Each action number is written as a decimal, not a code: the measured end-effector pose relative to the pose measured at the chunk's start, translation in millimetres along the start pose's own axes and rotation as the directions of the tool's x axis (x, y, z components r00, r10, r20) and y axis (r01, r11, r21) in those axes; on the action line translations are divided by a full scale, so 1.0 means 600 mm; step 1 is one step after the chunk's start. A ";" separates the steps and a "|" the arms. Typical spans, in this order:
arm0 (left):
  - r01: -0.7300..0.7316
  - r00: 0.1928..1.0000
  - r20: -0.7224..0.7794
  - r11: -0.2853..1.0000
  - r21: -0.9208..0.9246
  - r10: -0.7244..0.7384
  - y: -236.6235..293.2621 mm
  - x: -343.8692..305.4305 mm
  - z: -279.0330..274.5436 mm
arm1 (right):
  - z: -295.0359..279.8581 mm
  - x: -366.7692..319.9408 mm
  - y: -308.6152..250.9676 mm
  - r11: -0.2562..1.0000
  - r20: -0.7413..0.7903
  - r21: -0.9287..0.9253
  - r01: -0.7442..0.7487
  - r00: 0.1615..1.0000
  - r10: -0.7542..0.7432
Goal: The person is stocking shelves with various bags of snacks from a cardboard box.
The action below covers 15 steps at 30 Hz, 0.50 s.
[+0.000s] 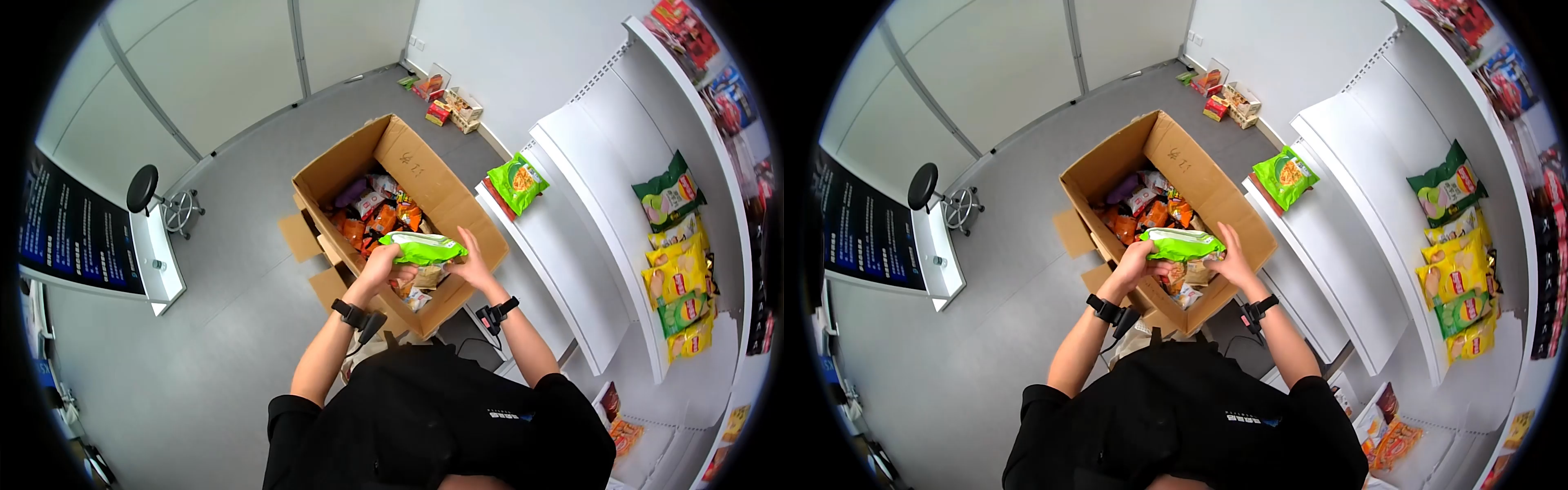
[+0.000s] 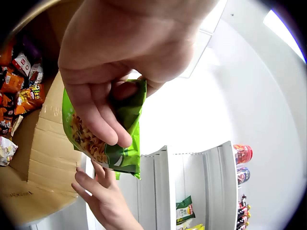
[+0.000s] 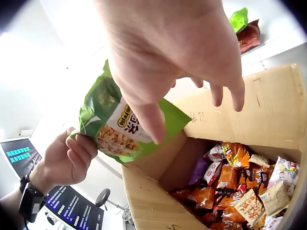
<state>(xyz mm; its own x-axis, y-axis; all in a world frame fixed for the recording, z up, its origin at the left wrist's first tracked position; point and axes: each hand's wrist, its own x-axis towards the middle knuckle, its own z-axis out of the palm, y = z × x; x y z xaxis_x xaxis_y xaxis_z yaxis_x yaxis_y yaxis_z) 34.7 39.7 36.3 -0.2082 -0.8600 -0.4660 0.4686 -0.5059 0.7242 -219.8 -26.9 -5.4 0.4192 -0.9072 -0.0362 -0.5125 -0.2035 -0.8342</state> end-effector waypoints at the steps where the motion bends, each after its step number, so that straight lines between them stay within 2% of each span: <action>1: -0.013 1.000 0.017 1.000 -0.020 0.013 0.004 -0.007 0.003 | 0.003 0.000 -0.005 0.999 -0.021 0.030 0.029 0.999 -0.028; 5: 0.029 0.997 0.080 0.993 -0.115 -0.020 0.021 -0.030 0.014 | 0.006 -0.002 -0.036 1.000 -0.019 0.018 0.024 1.000 -0.024; 9: 0.057 0.991 0.125 0.986 -0.158 -0.037 0.030 -0.043 0.014 | 0.010 0.000 -0.038 0.989 0.061 -0.024 0.146 0.988 -0.144; 12: 0.048 0.992 0.129 0.963 -0.265 -0.014 0.031 -0.041 0.006 | 0.014 -0.019 -0.065 0.946 0.073 0.318 -0.060 0.997 0.039; 15: 0.090 0.990 0.136 0.917 -0.388 -0.040 0.032 -0.035 0.004 | 0.024 -0.025 -0.068 0.927 0.028 0.374 0.001 1.000 -0.012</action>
<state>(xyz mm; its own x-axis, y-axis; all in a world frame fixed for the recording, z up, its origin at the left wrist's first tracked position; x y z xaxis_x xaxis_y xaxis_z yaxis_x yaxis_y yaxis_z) 46.2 48.1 61.2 -0.3413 -0.8404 -0.4210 0.7440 -0.5153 0.4255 -194.7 0.1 21.2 0.4462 -0.8940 -0.0414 -0.1947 -0.0518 -0.9795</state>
